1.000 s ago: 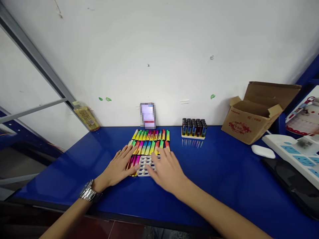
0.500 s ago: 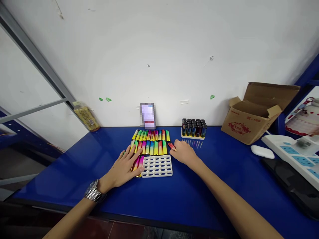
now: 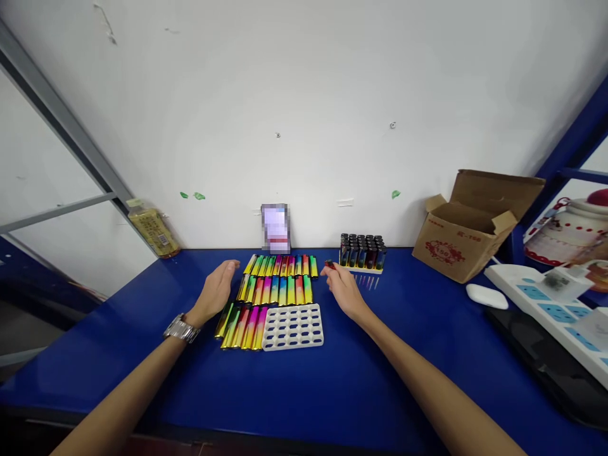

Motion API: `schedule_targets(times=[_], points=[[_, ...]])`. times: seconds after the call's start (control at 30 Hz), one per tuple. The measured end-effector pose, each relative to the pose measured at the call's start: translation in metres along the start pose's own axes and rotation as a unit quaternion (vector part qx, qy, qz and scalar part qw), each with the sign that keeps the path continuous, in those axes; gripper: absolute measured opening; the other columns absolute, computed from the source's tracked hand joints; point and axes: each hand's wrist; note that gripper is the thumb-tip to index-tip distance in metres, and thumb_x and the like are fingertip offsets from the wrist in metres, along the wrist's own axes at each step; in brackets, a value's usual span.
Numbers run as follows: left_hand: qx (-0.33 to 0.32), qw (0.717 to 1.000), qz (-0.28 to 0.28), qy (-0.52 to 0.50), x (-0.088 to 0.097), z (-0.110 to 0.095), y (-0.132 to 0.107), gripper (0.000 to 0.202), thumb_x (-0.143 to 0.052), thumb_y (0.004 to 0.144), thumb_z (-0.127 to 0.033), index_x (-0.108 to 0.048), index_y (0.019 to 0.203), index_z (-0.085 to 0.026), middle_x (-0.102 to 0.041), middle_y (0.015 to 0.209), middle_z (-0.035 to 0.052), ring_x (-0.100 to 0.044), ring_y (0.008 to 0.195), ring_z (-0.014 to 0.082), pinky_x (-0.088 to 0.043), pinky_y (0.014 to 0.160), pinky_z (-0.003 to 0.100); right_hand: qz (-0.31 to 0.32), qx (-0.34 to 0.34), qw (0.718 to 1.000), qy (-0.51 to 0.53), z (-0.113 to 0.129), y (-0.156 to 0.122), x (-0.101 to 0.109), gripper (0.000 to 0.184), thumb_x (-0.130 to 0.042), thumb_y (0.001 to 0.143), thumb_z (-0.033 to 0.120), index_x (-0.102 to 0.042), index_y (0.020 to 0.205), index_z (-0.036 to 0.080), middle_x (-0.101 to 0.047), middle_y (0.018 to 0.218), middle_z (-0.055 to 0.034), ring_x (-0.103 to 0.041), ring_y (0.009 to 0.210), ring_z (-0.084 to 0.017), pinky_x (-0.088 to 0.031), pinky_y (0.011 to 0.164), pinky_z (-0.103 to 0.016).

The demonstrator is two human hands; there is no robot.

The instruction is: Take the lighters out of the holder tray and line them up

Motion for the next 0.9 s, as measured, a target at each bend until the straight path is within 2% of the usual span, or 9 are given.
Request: schedule_targets(times=[0.1,0.2,0.37,0.53,0.77,0.9], points=[[0.035,0.997,-0.023,-0.061,-0.009,0.019,0.01,0.055,-0.017,0.096,-0.055,-0.059,0.096,-0.019,-0.068,0.098,0.0103,-0.064,0.096,0.0243,-0.048,0.092,0.041,-0.019,-0.088,0.989,0.118,0.005,0.008,-0.009,0.046,-0.037,0.084,0.056,-0.04,0.052,0.023,-0.024,0.04,0.0086,-0.021,0.034,-0.007,-0.016,0.037,-0.022],[0.058,0.994,-0.016,-0.091,-0.014,0.028,0.01,0.056,-0.02,0.095,-0.057,-0.059,0.095,-0.018,-0.068,0.094,0.0093,-0.064,0.093,0.0237,-0.049,0.091,0.041,-0.043,-0.143,0.974,0.17,0.007,0.009,-0.014,0.051,-0.033,0.084,0.052,-0.032,0.041,0.024,-0.02,0.033,0.007,-0.015,0.03,-0.006,-0.01,0.034,-0.021],[0.066,0.995,0.01,-0.077,-0.013,0.026,0.007,0.057,-0.02,0.094,-0.058,-0.061,0.093,-0.018,-0.07,0.094,0.0095,-0.063,0.094,0.025,-0.046,0.093,0.043,-0.061,-0.156,0.97,0.174,0.005,0.005,-0.016,0.05,-0.031,0.083,0.043,-0.031,0.037,0.024,-0.022,0.03,0.0052,-0.014,0.029,-0.006,-0.009,0.032,-0.019],[0.052,0.997,0.027,-0.055,-0.012,0.023,0.007,0.056,-0.019,0.095,-0.055,-0.062,0.093,-0.019,-0.07,0.094,0.0083,-0.062,0.094,0.0248,-0.045,0.093,0.043,-0.058,-0.179,0.964,0.189,0.011,0.003,-0.016,0.053,-0.031,0.084,0.044,-0.032,0.035,0.023,-0.02,0.03,0.0058,-0.014,0.027,-0.005,-0.01,0.032,-0.02],[0.048,0.997,0.035,-0.053,-0.012,0.025,0.006,0.055,-0.018,0.096,-0.054,-0.062,0.094,-0.02,-0.069,0.096,0.008,-0.061,0.096,0.0245,-0.043,0.095,0.043,-0.082,-0.182,0.955,0.217,0.013,0.003,-0.016,0.053,-0.03,0.085,0.042,-0.033,0.035,0.022,-0.021,0.029,0.0056,-0.014,0.027,-0.005,-0.011,0.031,-0.019],[0.056,0.996,0.034,-0.056,-0.013,0.026,0.007,0.056,-0.019,0.096,-0.055,-0.062,0.094,-0.02,-0.069,0.095,0.0083,-0.061,0.097,0.0248,-0.043,0.095,0.043,-0.09,-0.191,0.953,0.217,0.014,0.001,-0.016,0.053,-0.027,0.086,0.035,-0.032,0.035,0.022,-0.022,0.028,0.0047,-0.015,0.027,-0.005,-0.01,0.031,-0.019]])
Point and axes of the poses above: each hand's wrist, its own y-axis towards the middle knuckle, its own x-axis out of the back of the hand, z = x × y
